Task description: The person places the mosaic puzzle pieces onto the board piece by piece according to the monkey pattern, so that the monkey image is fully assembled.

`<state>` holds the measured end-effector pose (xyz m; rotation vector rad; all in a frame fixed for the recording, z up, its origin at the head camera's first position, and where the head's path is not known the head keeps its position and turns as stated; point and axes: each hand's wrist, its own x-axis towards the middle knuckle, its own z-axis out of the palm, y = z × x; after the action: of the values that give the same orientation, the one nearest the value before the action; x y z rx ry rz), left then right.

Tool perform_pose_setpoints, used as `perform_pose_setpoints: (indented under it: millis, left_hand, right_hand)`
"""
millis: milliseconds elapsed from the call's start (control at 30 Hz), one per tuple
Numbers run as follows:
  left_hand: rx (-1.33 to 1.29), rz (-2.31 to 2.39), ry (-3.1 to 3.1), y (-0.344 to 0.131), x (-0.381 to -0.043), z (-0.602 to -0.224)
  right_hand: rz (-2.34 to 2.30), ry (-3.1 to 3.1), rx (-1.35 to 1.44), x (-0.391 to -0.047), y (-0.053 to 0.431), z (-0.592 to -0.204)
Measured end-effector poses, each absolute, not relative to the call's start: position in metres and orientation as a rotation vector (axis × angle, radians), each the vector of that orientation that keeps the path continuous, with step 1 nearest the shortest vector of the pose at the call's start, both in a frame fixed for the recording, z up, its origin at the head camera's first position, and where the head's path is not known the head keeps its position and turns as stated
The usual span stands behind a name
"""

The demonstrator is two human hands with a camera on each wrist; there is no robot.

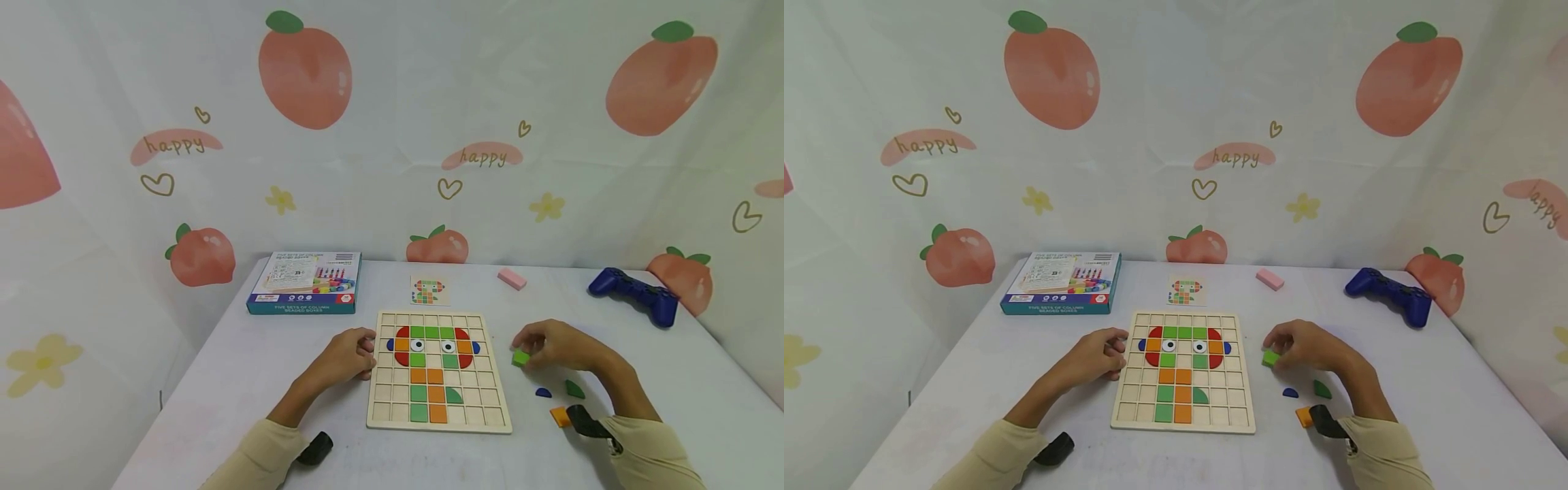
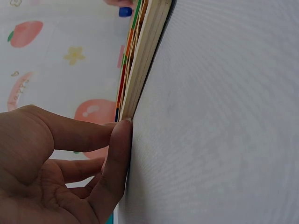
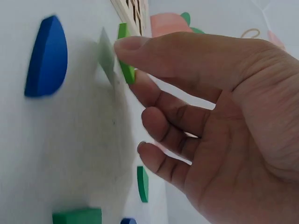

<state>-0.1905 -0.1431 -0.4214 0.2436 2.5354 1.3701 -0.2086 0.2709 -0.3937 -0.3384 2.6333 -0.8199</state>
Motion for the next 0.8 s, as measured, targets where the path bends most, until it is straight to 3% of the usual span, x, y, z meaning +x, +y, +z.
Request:
perform_pose_setpoints:
  millis: [800]
  left_hand:
    - [0.235, 1.384, 2.513, -0.142, -0.191, -0.421]
  right_hand:
    - [-0.911, 2.635, -0.633, -0.201, 0.194, -0.395]
